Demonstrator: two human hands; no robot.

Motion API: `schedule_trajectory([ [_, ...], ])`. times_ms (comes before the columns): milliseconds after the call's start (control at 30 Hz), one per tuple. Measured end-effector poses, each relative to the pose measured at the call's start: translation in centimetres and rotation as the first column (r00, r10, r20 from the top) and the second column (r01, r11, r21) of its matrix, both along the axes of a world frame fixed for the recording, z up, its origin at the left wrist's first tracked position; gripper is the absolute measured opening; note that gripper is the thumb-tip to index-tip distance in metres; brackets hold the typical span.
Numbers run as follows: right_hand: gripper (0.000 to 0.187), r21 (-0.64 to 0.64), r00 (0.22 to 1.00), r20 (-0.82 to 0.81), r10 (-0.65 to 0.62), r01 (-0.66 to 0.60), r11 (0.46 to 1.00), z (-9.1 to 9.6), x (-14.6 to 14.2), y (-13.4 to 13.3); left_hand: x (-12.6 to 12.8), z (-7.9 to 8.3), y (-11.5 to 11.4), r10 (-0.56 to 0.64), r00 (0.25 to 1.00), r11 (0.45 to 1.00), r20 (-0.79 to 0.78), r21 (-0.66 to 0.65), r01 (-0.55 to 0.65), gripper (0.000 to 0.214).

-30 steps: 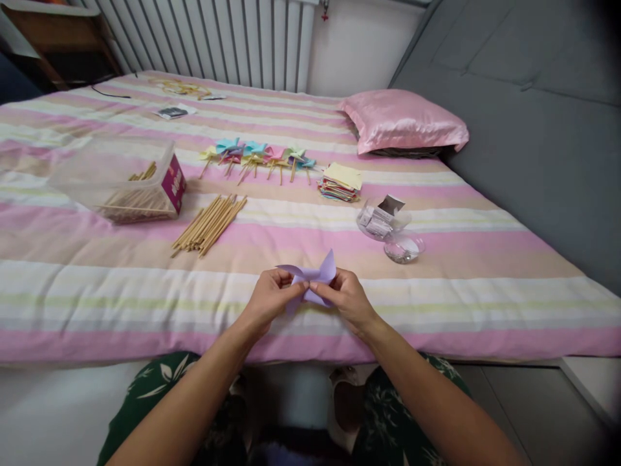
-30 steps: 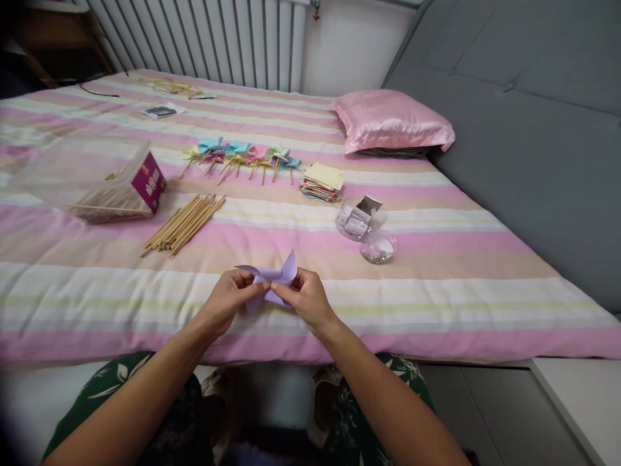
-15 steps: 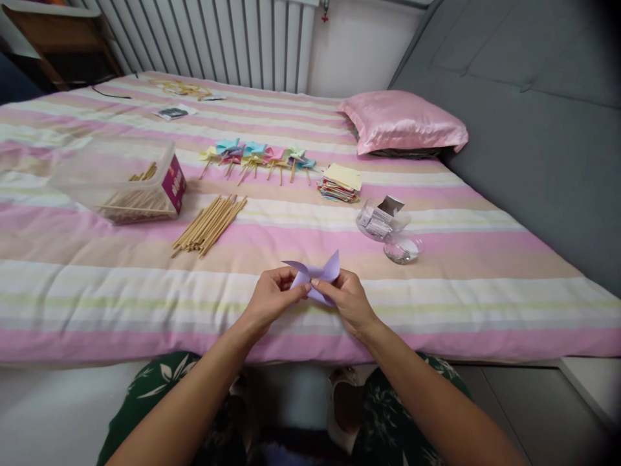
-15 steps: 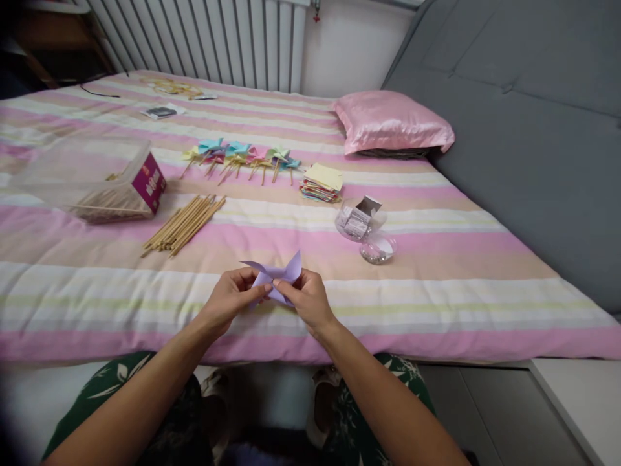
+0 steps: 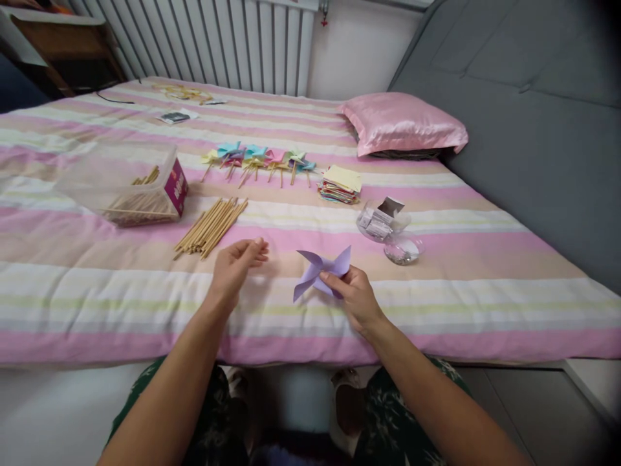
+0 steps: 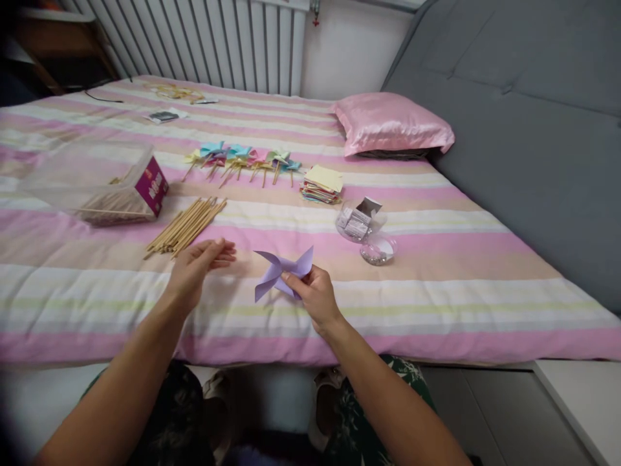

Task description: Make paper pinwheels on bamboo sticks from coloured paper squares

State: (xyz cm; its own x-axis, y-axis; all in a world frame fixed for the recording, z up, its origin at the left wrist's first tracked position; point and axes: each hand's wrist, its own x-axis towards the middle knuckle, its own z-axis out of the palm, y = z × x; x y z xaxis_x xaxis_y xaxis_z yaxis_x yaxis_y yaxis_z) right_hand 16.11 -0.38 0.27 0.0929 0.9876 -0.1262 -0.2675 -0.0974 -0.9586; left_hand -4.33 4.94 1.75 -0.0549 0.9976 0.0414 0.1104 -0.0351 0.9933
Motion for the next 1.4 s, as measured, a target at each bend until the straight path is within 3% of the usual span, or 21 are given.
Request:
schedule_trajectory([
  [67,0.024,-0.015,0.999,-0.016,0.032,-0.032,0.999,-0.1,0.0,0.0,-1.6,-0.4,2.0,0.209,0.932,0.976,-0.297,0.121,-0.18,0.03],
  [167,0.024,-0.026,0.997,-0.031,0.074,-0.075,0.997,-0.2,-0.1,-0.1,-3.0,-0.9,4.3,0.369,0.642,0.928,-0.672,0.3,-0.22,0.026],
  [300,0.022,-0.033,0.995,-0.059,0.086,-0.088,0.996,-0.2,-0.2,-0.3,-3.8,-1.5,5.5,0.423,0.31,0.901,-0.851,0.36,-0.243,0.026],
  [367,0.021,-0.041,0.994,-0.064,0.091,-0.094,0.995,-0.1,-0.2,-0.3,-4.2,-1.8,5.9,0.403,0.219,0.9,-0.889,0.341,-0.271,0.026],
  [433,0.02,-0.047,0.993,-0.065,0.095,-0.098,0.994,0.1,-0.2,-0.4,-4.8,-2.0,6.2,0.386,0.182,0.896,-0.904,0.321,-0.305,0.028],
  [733,0.019,-0.057,0.993,-0.083,0.086,-0.091,0.994,0.3,0.0,-0.3,-5.3,-1.4,6.4,0.296,0.098,0.871,-0.95,0.227,-0.435,0.033],
  [1000,0.02,-0.063,0.992,-0.089,0.084,-0.09,0.994,0.0,0.1,-0.3,-5.4,-0.1,5.2,0.409,0.077,0.854,-0.909,0.352,-0.382,0.035],
  [1067,0.019,-0.061,0.991,-0.105,0.08,-0.087,0.994,-0.1,0.2,-0.2,-5.4,0.2,4.6,0.439,0.149,0.857,-0.886,0.362,-0.367,0.036],
  [1100,0.018,-0.06,0.99,-0.12,0.078,-0.086,0.995,-0.1,0.3,-0.1,-5.3,0.3,4.2,0.443,0.24,0.872,-0.864,0.353,-0.34,0.036],
  [1167,0.018,-0.061,0.984,-0.167,0.065,-0.076,0.995,0.0,0.7,0.1,-4.8,0.3,3.3,0.361,0.505,0.933,-0.784,0.3,-0.2,0.036],
  [1200,0.019,-0.065,0.978,-0.199,0.054,-0.069,0.996,0.2,0.9,0.2,-4.5,0.2,2.8,0.259,0.607,0.961,-0.751,0.265,-0.082,0.035],
  [1233,0.02,-0.073,0.972,-0.232,0.044,-0.063,0.995,0.3,1.2,0.4,-4.2,0.1,2.3,0.152,0.654,0.97,-0.741,0.239,0.045,0.034],
  [1333,0.02,-0.11,0.946,-0.324,0.025,-0.064,0.992,0.8,2.0,0.8,-3.3,-0.1,1.1,-0.189,0.593,0.908,-0.783,0.09,0.409,0.028],
  [1400,0.021,-0.126,0.926,-0.378,0.013,-0.066,0.99,1.0,2.5,1.0,-2.9,-0.2,0.7,-0.267,0.513,0.867,-0.816,0.028,0.497,0.024],
])
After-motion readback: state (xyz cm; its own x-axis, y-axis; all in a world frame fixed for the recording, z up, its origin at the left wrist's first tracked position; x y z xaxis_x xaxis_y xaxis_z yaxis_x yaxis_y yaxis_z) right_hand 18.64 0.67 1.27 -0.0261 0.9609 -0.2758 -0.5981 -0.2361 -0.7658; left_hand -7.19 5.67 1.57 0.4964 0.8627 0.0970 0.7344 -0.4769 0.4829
